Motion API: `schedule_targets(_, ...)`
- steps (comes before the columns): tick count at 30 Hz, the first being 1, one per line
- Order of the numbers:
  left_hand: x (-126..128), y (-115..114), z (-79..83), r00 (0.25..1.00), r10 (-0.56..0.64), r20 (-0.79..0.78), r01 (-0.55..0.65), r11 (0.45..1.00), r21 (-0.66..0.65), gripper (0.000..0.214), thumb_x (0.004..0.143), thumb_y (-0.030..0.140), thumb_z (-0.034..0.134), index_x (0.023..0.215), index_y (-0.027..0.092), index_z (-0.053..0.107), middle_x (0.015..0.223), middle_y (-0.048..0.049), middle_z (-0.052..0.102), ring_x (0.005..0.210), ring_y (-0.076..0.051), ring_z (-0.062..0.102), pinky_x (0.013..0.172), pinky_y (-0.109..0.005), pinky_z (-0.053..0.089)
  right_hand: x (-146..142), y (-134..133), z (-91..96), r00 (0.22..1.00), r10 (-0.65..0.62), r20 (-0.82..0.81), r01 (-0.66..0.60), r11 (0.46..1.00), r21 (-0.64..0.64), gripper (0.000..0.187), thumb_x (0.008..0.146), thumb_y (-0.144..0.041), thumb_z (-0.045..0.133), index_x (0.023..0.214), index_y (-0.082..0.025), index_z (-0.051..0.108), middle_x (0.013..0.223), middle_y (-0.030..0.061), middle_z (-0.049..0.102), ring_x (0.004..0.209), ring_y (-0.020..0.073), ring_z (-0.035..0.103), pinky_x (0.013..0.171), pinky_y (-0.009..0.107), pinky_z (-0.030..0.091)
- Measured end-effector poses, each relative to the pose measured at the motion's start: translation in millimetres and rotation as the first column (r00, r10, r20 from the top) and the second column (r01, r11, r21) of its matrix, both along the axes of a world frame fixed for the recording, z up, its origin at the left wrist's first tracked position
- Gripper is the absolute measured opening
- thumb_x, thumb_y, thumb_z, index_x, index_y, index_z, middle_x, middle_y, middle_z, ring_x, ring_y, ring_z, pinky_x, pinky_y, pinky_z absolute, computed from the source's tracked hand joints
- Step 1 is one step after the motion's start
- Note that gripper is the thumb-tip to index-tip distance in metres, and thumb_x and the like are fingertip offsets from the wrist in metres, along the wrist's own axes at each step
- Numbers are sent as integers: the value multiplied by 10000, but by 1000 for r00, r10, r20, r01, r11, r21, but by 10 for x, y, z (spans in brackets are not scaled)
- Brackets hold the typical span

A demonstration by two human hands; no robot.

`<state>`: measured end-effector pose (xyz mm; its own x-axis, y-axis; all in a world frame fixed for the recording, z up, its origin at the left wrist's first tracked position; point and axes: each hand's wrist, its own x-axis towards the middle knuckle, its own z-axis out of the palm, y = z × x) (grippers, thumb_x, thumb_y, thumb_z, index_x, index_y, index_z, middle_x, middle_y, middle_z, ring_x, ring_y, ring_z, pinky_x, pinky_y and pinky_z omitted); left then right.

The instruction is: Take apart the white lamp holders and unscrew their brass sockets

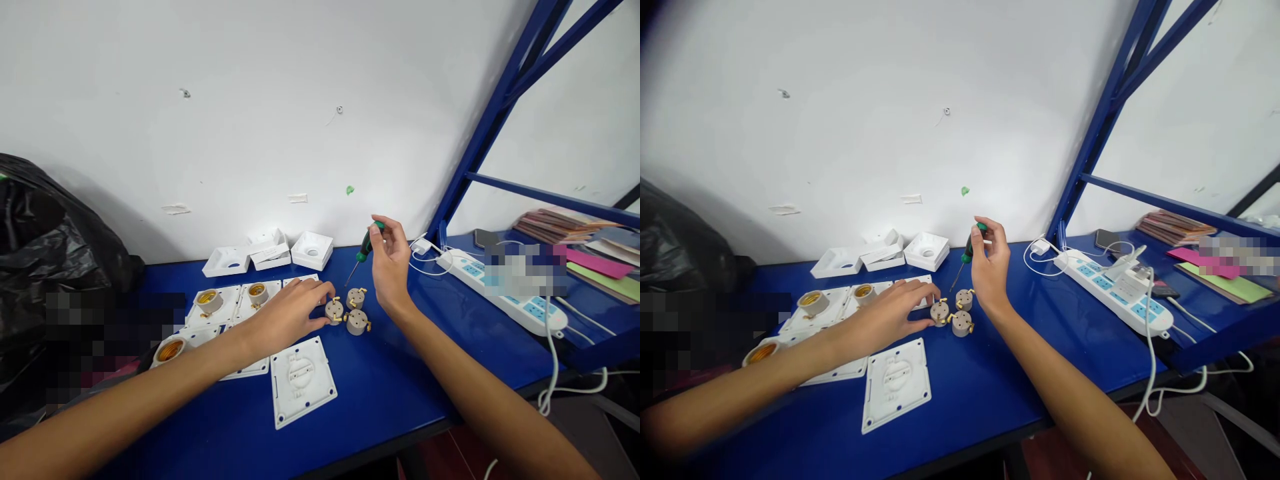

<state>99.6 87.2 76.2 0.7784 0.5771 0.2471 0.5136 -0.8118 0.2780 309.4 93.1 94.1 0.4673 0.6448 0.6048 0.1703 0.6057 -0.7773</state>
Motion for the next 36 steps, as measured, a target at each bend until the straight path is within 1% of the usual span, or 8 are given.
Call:
schedule_targets(6,36,-61,-53,998,28,63,-28,1000,-3,172,989,240,700,1118,234,585,1042,-32,689,951,-247,662,842,-358,492,-21,7,-36,998,55,28,-55,998,-3,254,986,-478,650,1140,-279,679,951,21,641,929,195,636,779,333,553)
schedule_targets(11,-194,-184,-91,988,86,126,-84,996,-20,134,1036,333,652,1047,225,574,1002,-38,674,918,-243,639,806,-364,503,-81,-23,-92,988,130,78,-127,991,-39,240,989,-448,666,1147,-269,691,923,8,647,840,169,625,728,307,540)
schedule_targets(15,-395,-410,-167,973,97,208,-95,995,-22,147,1092,343,540,1014,230,593,963,-27,676,874,-218,636,797,-353,500,-82,-48,-61,988,126,87,-124,992,-28,223,982,-439,681,1132,-275,697,940,9,648,856,174,629,723,309,549)
schedule_targets(19,-452,-629,-230,973,9,231,-30,996,88,134,1104,237,490,1036,226,605,951,-18,669,855,-204,624,840,-357,472,-67,-51,-38,995,86,52,-87,996,31,190,992,-426,681,1132,-300,700,946,9,642,898,177,640,729,310,568)
schedule_targets(22,-436,-711,-230,986,-54,160,32,990,139,181,1113,211,469,986,210,598,883,-15,651,798,-201,597,802,-352,452,-78,-39,-66,991,112,78,-111,994,-13,212,971,-445,711,1119,-293,711,951,15,649,872,173,642,715,307,577)
schedule_targets(26,-436,-746,-208,988,-93,122,73,984,163,263,1137,215,408,948,202,590,858,-23,643,796,-200,592,820,-358,442,-87,-31,-98,990,105,90,-105,994,-6,221,966,-444,718,1123,-289,716,951,10,650,851,162,644,722,304,581)
schedule_targets(31,-451,-750,-208,984,-108,139,85,983,165,257,1127,188,416,934,193,586,852,-23,640,768,-187,580,802,-351,437,-91,-45,-95,989,105,106,-106,994,5,186,979,-393,712,1130,-286,719,955,1,649,839,152,638,736,296,576)
schedule_targets(36,-459,-730,-231,981,-120,154,94,981,168,256,1121,175,424,924,192,586,844,-21,634,755,-181,571,772,-341,432,-96,-43,-121,991,88,104,-90,996,17,214,984,-423,709,1145,-280,710,918,-1,644,811,148,656,699,283,582)
